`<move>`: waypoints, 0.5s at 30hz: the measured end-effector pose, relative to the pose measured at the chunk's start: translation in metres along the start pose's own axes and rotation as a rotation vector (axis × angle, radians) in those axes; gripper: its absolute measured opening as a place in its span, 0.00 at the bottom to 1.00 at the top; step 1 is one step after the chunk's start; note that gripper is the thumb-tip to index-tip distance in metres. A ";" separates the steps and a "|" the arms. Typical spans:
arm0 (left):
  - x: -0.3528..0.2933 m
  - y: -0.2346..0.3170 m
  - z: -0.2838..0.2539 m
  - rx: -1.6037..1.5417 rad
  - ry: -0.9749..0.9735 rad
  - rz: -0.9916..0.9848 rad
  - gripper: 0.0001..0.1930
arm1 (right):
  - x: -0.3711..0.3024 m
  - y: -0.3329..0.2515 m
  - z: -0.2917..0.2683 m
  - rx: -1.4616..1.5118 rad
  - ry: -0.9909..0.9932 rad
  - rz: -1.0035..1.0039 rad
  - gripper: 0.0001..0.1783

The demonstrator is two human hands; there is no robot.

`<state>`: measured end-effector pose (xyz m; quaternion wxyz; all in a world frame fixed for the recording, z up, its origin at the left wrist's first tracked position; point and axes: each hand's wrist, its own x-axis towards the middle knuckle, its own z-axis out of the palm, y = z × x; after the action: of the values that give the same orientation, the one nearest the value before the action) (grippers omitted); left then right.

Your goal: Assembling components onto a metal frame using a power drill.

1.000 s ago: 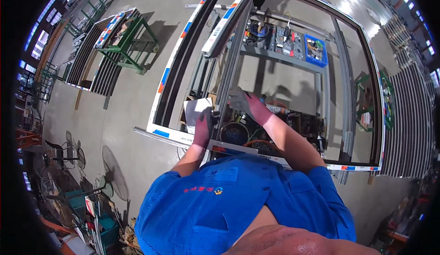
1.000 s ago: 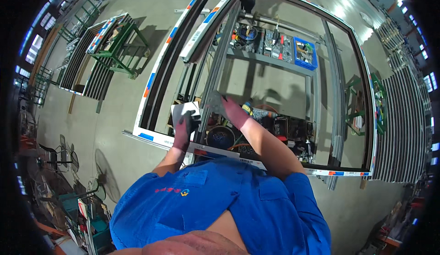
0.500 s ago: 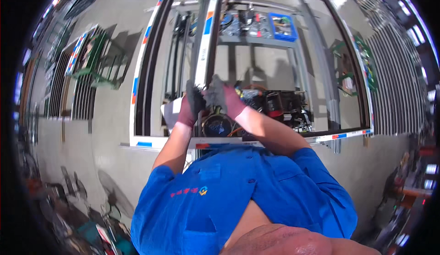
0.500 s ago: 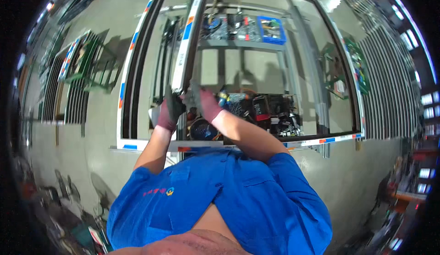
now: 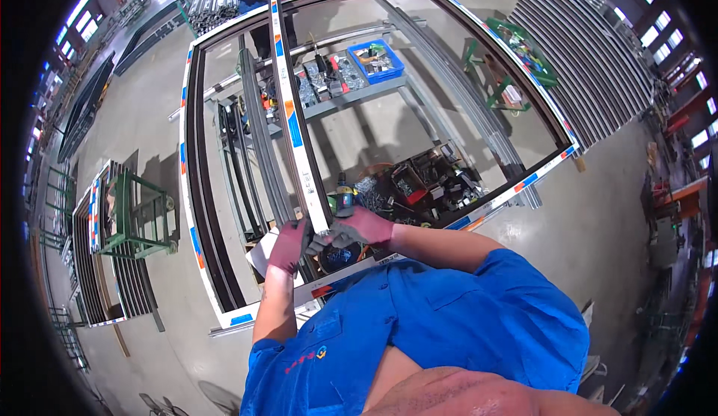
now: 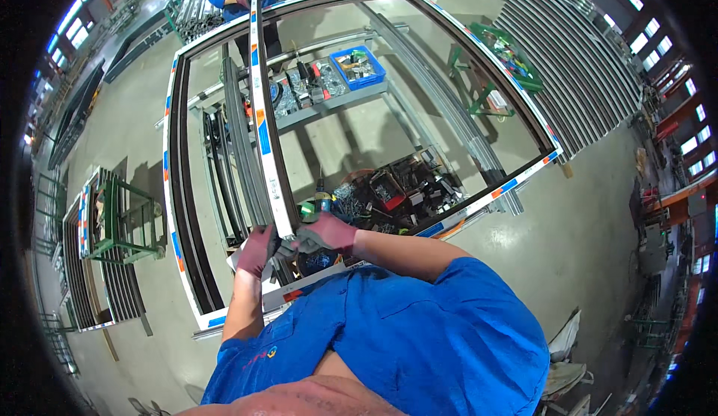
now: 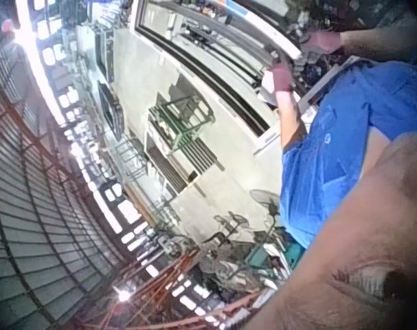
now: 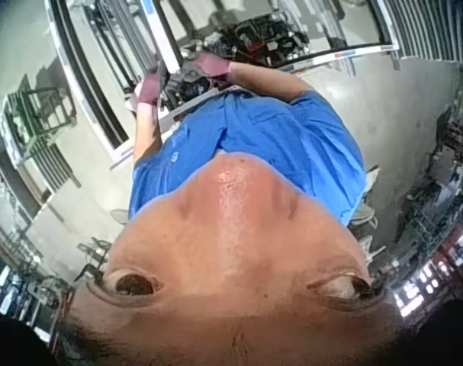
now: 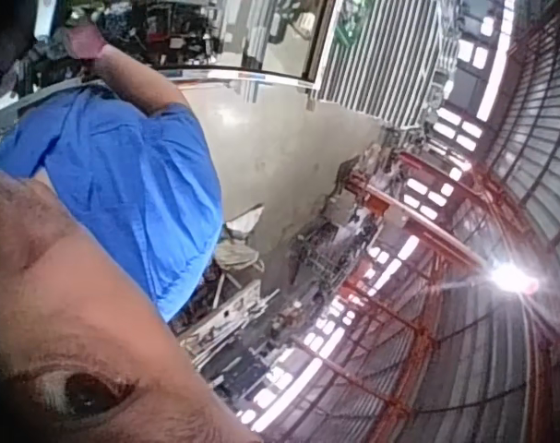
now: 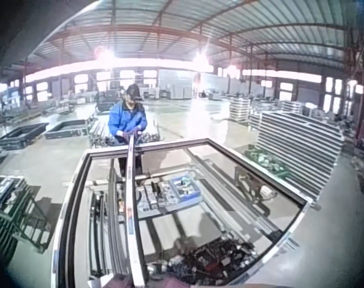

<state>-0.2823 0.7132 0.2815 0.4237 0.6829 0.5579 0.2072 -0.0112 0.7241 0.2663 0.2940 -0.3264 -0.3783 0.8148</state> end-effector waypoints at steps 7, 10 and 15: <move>-0.009 -0.012 0.055 -0.624 -0.171 -0.292 0.20 | -0.025 0.009 -0.055 -0.994 -0.325 -0.771 0.13; -0.018 -0.020 0.069 -0.538 -0.119 -0.226 0.18 | -0.034 0.005 -0.062 -1.209 -0.214 -0.965 0.12; -0.021 0.009 0.073 -0.515 -0.061 -0.249 0.08 | -0.049 -0.017 -0.052 -1.303 0.013 -0.358 0.06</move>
<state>-0.2275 0.6681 0.2523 0.6219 0.4852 0.5534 0.2675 0.0623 0.7198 0.2695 0.1701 -0.3742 -0.8388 0.3570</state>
